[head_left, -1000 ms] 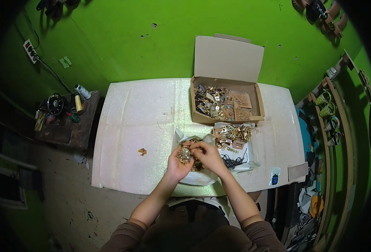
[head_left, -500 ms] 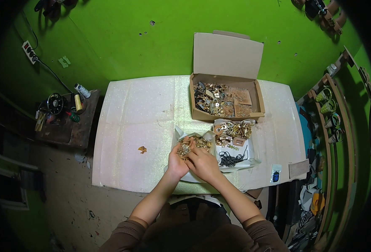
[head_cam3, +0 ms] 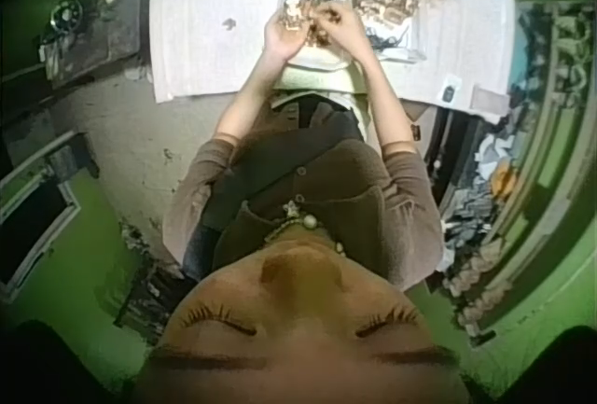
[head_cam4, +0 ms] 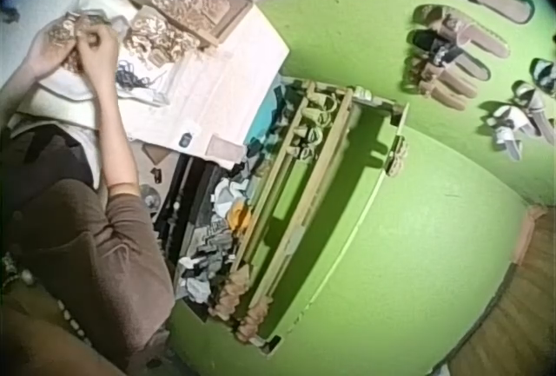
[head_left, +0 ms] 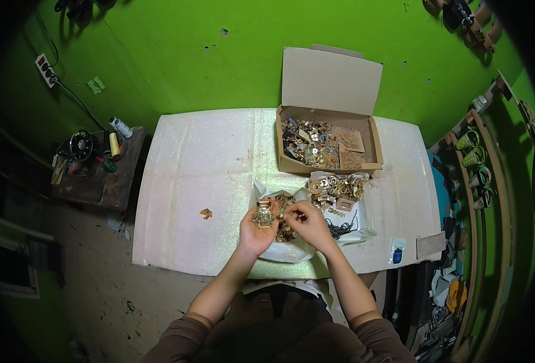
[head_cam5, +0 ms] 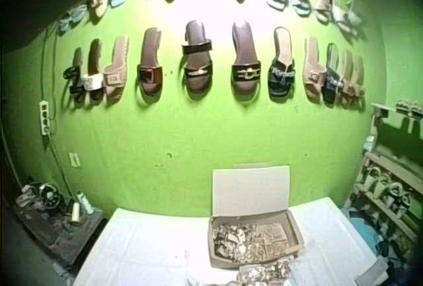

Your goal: Sorting small metal shoe buckles and accessories into containers on a table.

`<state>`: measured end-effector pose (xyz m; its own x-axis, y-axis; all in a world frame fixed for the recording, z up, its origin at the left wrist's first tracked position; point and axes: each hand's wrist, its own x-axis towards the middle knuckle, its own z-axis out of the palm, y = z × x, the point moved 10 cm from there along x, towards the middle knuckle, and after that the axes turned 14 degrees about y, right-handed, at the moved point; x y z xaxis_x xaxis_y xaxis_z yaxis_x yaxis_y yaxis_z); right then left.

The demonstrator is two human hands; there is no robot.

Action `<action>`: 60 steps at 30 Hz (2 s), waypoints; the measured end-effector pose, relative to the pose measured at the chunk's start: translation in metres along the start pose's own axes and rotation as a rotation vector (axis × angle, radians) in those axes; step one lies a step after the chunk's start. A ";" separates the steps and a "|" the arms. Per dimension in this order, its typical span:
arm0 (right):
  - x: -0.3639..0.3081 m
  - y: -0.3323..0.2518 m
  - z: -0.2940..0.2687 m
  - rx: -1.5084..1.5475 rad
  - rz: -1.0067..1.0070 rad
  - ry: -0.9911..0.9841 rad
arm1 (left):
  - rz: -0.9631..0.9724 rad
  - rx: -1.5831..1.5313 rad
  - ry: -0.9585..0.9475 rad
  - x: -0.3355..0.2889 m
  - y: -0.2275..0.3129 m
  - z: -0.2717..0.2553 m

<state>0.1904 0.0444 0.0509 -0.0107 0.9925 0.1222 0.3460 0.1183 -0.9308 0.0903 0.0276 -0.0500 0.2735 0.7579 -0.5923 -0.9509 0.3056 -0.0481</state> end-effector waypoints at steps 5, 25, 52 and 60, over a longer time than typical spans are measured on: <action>0.004 0.013 -0.014 -0.038 0.035 0.072 | -0.038 -0.101 0.050 -0.003 -0.002 0.001; -0.015 -0.003 0.054 -0.353 -0.262 -0.067 | 0.037 0.198 0.042 0.008 -0.011 -0.013; -0.020 0.081 0.029 0.786 0.907 -0.063 | 0.026 0.012 0.046 0.001 0.010 -0.008; -0.011 0.062 0.023 0.614 0.770 -0.064 | 0.030 0.020 0.051 -0.003 0.008 -0.003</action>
<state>0.1902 0.0415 -0.0164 -0.0442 0.8029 -0.5945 -0.2668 -0.5829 -0.7675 0.0810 0.0255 -0.0512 0.2367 0.7365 -0.6337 -0.9553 0.2952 -0.0136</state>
